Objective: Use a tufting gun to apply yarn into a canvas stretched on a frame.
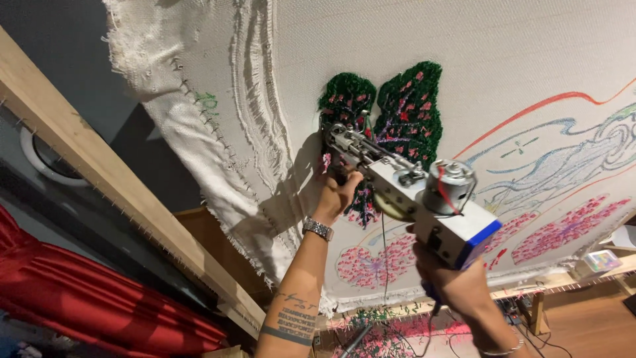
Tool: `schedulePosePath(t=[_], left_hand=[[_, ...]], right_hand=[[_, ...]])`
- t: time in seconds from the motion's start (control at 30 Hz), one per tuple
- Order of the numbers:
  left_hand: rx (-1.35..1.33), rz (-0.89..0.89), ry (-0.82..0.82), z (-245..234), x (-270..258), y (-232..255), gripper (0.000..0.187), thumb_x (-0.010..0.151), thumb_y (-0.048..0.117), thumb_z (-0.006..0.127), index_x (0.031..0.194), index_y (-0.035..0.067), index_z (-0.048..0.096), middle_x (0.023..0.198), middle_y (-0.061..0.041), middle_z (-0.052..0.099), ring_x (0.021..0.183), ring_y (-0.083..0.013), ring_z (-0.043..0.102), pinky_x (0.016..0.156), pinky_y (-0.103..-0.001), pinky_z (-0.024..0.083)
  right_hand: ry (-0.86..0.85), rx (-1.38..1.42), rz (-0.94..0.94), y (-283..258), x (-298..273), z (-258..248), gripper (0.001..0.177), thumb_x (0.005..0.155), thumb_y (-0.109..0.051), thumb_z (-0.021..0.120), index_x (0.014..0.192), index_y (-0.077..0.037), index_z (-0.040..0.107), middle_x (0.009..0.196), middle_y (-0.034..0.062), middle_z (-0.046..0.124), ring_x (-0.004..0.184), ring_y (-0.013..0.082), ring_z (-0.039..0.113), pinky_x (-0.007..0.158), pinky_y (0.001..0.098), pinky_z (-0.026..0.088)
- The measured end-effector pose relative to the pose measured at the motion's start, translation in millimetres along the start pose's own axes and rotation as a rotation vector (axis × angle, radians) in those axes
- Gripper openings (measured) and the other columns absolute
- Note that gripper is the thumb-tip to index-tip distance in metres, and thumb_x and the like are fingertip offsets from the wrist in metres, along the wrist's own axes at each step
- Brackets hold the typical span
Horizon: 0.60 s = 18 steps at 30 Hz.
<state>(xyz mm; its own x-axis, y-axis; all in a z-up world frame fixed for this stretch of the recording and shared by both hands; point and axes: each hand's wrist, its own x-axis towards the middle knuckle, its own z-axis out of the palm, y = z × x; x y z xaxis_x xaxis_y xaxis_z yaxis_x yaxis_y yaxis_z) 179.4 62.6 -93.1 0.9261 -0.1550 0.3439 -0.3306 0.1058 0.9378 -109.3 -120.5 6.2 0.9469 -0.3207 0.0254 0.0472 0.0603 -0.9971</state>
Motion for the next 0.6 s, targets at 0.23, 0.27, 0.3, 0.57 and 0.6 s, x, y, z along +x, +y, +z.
schedulePosePath(t=[0.23,0.27,0.3,0.57,0.6], left_hand=[[-0.114,-0.256,-0.425,19,-38,92,0.051,0.091,0.031,0.082,0.119,-0.002,0.053,0.087,-0.002,0.070,0.051,-0.0055,0.049,0.045,-0.026,0.038],[-0.113,-0.270,-0.450,23,-44,103,0.048,0.091,0.032,0.080,0.122,0.001,0.061,0.086,-0.001,0.071,0.050,-0.0046,0.047,0.044,-0.025,0.036],[-0.112,-0.285,-0.475,27,-49,113,0.046,0.090,0.032,0.078,0.125,0.003,0.068,0.084,-0.001,0.073,0.049,-0.0038,0.045,0.043,-0.024,0.035],[0.164,-0.120,-0.464,47,-72,146,0.027,0.094,0.035,0.075,0.101,0.010,0.083,0.076,0.004,0.069,0.055,-0.0035,0.046,0.049,-0.025,0.037],[0.188,-0.147,-0.453,48,-75,147,0.026,0.092,0.034,0.076,0.099,0.011,0.084,0.073,0.004,0.068,0.053,-0.0043,0.046,0.048,-0.026,0.037]], right_hand=[[-0.151,0.163,-0.145,-13,-4,-45,0.028,0.083,-0.007,0.072,0.110,0.000,0.069,0.068,0.0006,0.056,0.054,0.0117,0.052,0.046,0.0291,0.042],[-0.146,0.160,-0.145,-12,-6,-49,0.029,0.084,-0.007,0.072,0.111,0.002,0.068,0.068,0.0020,0.053,0.053,0.0131,0.049,0.045,0.0301,0.039],[-0.140,0.158,-0.144,-12,-8,-53,0.031,0.084,-0.007,0.072,0.112,0.005,0.067,0.067,0.0035,0.050,0.053,0.0145,0.045,0.044,0.0312,0.036],[-0.321,0.316,-0.234,4,-11,-87,0.040,0.088,-0.008,0.070,0.121,0.010,0.059,0.076,0.0039,0.049,0.062,0.0142,0.042,0.050,0.0306,0.037],[-0.343,0.339,-0.262,3,-13,-88,0.040,0.088,-0.006,0.070,0.122,0.011,0.059,0.077,0.0043,0.050,0.063,0.0141,0.043,0.051,0.0305,0.038]])
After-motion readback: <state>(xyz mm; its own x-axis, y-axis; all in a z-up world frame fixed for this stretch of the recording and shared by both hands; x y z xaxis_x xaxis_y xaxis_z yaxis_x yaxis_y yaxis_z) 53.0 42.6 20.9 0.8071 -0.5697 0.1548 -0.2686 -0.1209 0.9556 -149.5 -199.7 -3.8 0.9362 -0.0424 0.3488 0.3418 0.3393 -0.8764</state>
